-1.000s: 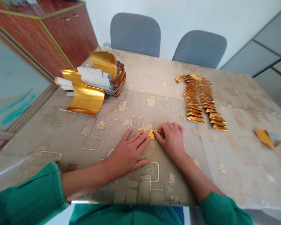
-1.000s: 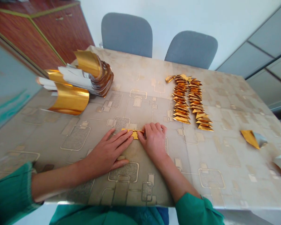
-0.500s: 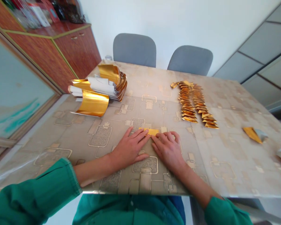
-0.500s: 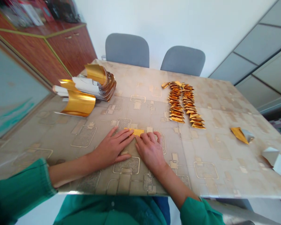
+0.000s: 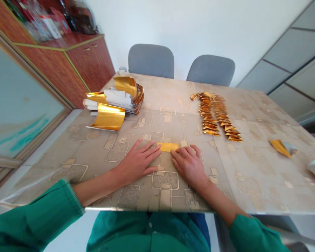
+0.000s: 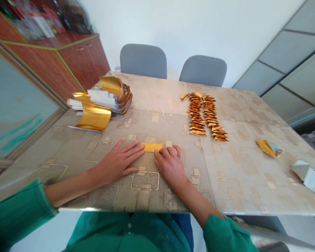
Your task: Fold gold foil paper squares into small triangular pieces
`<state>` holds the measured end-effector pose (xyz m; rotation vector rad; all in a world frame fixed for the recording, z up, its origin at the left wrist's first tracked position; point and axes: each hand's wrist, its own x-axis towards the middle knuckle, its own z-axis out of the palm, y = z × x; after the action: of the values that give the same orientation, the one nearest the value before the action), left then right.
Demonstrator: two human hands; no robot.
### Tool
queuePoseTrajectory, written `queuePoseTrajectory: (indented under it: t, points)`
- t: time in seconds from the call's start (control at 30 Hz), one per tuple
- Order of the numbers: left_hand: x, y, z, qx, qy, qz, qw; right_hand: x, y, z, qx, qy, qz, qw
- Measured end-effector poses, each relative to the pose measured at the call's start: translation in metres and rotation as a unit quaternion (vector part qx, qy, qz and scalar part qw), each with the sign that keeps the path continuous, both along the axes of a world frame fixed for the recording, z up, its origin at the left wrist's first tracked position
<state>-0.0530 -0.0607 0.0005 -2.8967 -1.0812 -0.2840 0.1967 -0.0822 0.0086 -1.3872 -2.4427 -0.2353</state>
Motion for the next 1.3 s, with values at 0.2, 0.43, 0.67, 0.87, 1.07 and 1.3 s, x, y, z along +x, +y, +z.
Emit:
queuePoseTrajectory:
  t: [0.2,0.43,0.67,0.87,1.07,1.3]
  points:
    - [-0.002,-0.002,-0.003,-0.017,-0.017,0.007,1.000,0.000,0.000,0.002,0.001,0.000,-0.005,1.000]
    - [0.001,-0.002,0.002,-0.026,-0.023,0.009,0.999,-0.023,-0.003,0.006,-0.033,-0.018,-0.011,0.999]
    - [0.002,-0.002,0.003,-0.015,-0.030,0.011,0.999,-0.016,-0.006,0.004,-0.018,-0.014,-0.009,1.000]
    - [-0.003,0.000,0.001,-0.027,-0.027,0.007,0.999,0.008,-0.010,0.007,-0.001,-0.012,-0.035,0.999]
    - [-0.009,0.004,0.001,-0.025,-0.018,-0.004,1.000,0.013,-0.008,0.008,-0.003,-0.007,-0.033,0.999]
    - [-0.016,0.004,0.009,0.025,-0.020,0.017,0.999,0.008,-0.005,0.011,-0.016,0.004,-0.027,1.000]
